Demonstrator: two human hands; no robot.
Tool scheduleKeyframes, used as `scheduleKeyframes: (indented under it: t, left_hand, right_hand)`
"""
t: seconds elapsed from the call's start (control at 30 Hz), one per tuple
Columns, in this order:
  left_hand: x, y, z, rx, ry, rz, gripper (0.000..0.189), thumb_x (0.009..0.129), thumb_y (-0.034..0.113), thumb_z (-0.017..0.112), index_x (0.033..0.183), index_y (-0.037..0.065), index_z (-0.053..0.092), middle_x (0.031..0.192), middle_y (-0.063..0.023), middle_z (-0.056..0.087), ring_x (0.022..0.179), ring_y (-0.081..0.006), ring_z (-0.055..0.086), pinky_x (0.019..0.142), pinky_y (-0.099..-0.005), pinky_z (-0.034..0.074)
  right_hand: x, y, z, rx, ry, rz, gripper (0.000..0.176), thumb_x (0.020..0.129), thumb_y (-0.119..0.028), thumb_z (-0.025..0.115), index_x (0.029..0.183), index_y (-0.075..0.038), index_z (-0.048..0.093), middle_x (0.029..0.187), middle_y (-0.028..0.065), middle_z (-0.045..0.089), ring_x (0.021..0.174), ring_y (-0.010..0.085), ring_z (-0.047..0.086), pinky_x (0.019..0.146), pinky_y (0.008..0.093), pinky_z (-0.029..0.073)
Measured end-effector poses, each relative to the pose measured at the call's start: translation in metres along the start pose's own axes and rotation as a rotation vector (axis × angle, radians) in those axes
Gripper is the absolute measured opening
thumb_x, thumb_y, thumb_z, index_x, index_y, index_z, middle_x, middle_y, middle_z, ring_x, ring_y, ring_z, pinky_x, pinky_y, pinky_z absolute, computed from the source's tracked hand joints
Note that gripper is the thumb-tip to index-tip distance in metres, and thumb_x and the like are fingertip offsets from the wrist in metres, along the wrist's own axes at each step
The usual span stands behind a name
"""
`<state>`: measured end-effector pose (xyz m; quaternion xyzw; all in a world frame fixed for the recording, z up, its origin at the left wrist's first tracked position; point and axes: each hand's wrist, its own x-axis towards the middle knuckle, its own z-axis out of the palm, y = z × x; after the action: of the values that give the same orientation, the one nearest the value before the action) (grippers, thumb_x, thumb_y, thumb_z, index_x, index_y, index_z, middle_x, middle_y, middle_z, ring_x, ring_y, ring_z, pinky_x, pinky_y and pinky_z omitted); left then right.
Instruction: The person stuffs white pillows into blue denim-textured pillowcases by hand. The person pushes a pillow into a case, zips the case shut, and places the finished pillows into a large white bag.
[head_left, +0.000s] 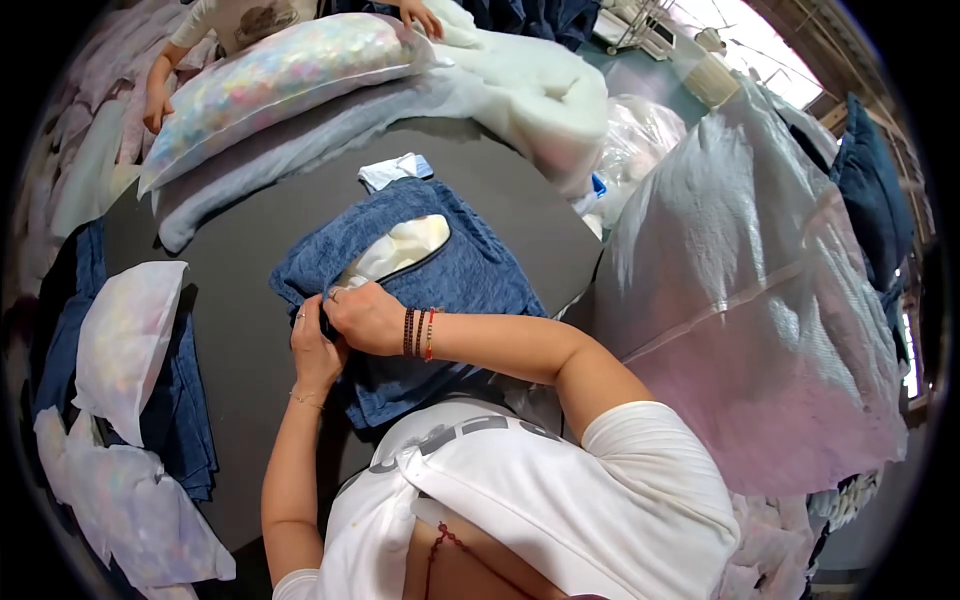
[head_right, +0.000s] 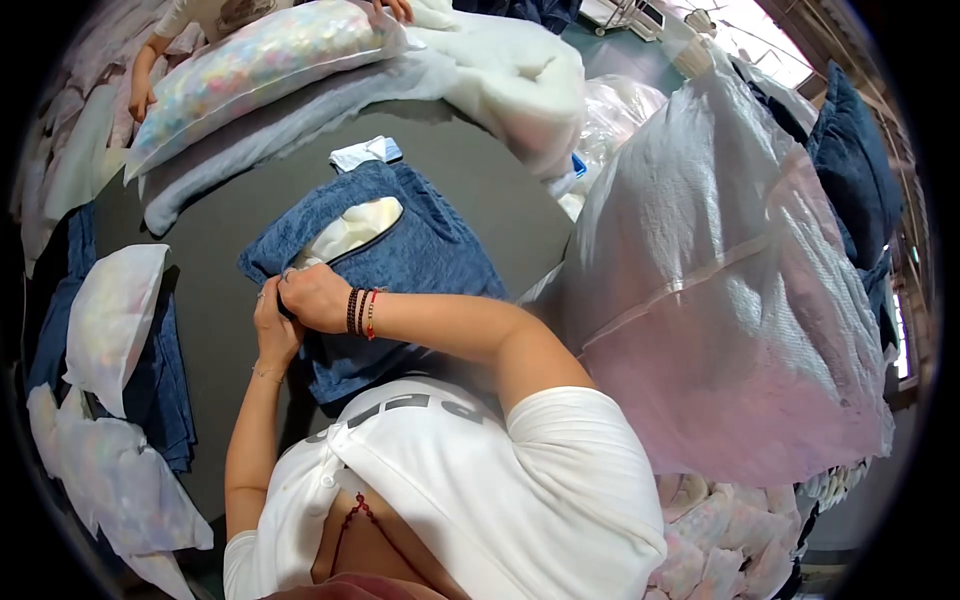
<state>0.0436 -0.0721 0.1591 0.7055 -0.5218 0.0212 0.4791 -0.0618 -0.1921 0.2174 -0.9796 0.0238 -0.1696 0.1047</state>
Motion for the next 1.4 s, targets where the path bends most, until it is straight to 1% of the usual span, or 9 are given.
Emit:
scheduleKeyframes:
  t: [0.1,0.37,0.57,0.67,0.9,1.03,1.07,1.23,1.4]
  left_hand:
    - [0.0,0.009,-0.001,0.025,-0.03,-0.008,0.023,0.073,0.004,0.064,0.095,0.001,0.056,0.087,-0.0173,0.059,0.084,-0.0401,0.059,0.075,-0.0442,0.049]
    - [-0.008,0.033,-0.025,-0.021,-0.188,0.026,0.016,0.078,0.004,0.061,0.094,0.003,0.059,0.09,-0.0155,0.059,0.086,-0.0391,0.06,0.073,-0.0445,0.049]
    - [-0.007,0.032,-0.017,0.107,-0.198,-0.008,0.02,0.077,0.007,0.063,0.096,0.001,0.058,0.089,-0.0156,0.056,0.084,-0.0362,0.059,0.074,-0.0431,0.049]
    - [0.01,0.042,-0.023,0.253,-0.231,0.038,0.027,0.077,0.011,0.067,0.099,0.0,0.058,0.09,-0.0163,0.057,0.089,-0.0362,0.059,0.078,-0.0437,0.049]
    - [0.093,0.039,0.032,0.381,-0.281,0.34,0.018,0.083,0.012,0.065,0.096,0.002,0.057,0.091,-0.019,0.062,0.089,-0.0368,0.064,0.075,-0.0472,0.052]
    - [0.119,0.061,0.044,-0.297,-1.122,0.096,0.033,0.102,0.027,0.056,0.09,-0.003,0.061,0.074,-0.0154,0.058,0.072,-0.0176,0.053,0.071,-0.0349,0.045]
    - [0.111,0.069,0.052,-0.368,-1.3,0.008,0.04,0.104,0.034,0.054,0.09,-0.003,0.063,0.073,-0.0046,0.057,0.075,-0.0095,0.045,0.073,-0.0317,0.044]
    - [0.093,0.04,0.087,-0.764,-1.017,-0.469,0.051,0.103,0.044,0.054,0.101,-0.003,0.07,0.101,-0.0003,0.068,0.096,-0.0071,0.056,0.09,-0.0239,0.045]
    - [0.096,-0.003,0.087,-0.933,-0.857,-0.687,0.039,0.104,0.035,0.054,0.1,0.001,0.072,0.095,0.0016,0.071,0.087,-0.0042,0.061,0.086,-0.0191,0.047]
  right_hand:
    - [-0.014,0.005,-0.034,0.123,0.142,0.095,0.01,0.08,-0.009,0.064,0.086,-0.002,0.063,0.08,0.0168,0.065,0.076,0.0351,0.068,0.065,0.045,0.053]
    - [-0.047,0.048,-0.079,0.551,0.156,0.265,0.012,0.081,-0.012,0.068,0.084,-0.001,0.073,0.079,0.0202,0.069,0.073,0.0353,0.068,0.068,0.0425,0.053]
    - [-0.051,0.055,-0.065,0.148,0.213,-0.132,0.012,0.084,-0.011,0.071,0.095,-0.006,0.068,0.103,0.0067,0.067,0.099,0.0281,0.06,0.084,0.0386,0.048]
    - [-0.06,0.068,-0.067,0.021,0.329,0.068,0.027,0.085,-0.016,0.073,0.108,-0.003,0.064,0.111,0.0131,0.065,0.102,0.0333,0.06,0.088,0.0425,0.049]
    - [-0.075,0.061,-0.037,0.3,-0.09,0.207,0.036,0.096,-0.027,0.06,0.119,0.001,0.062,0.106,0.0201,0.067,0.099,0.0379,0.064,0.089,0.044,0.05]
    - [-0.092,0.091,0.0,0.388,-0.484,0.442,0.035,0.091,-0.026,0.061,0.116,-0.002,0.064,0.11,0.0201,0.068,0.107,0.0374,0.063,0.092,0.0434,0.051]
    - [-0.106,0.088,0.009,0.51,-0.023,0.223,0.03,0.086,-0.024,0.061,0.106,-0.002,0.069,0.104,0.0218,0.069,0.103,0.0385,0.065,0.088,0.0445,0.052]
    - [-0.104,0.085,0.018,0.334,-0.038,0.397,0.027,0.082,-0.026,0.063,0.09,-0.001,0.071,0.09,0.0219,0.07,0.087,0.039,0.066,0.082,0.0468,0.053]
    - [-0.1,0.049,-0.004,0.305,0.439,0.178,0.023,0.079,-0.024,0.073,0.085,-0.003,0.069,0.093,0.0133,0.066,0.09,0.0323,0.062,0.083,0.0433,0.05]
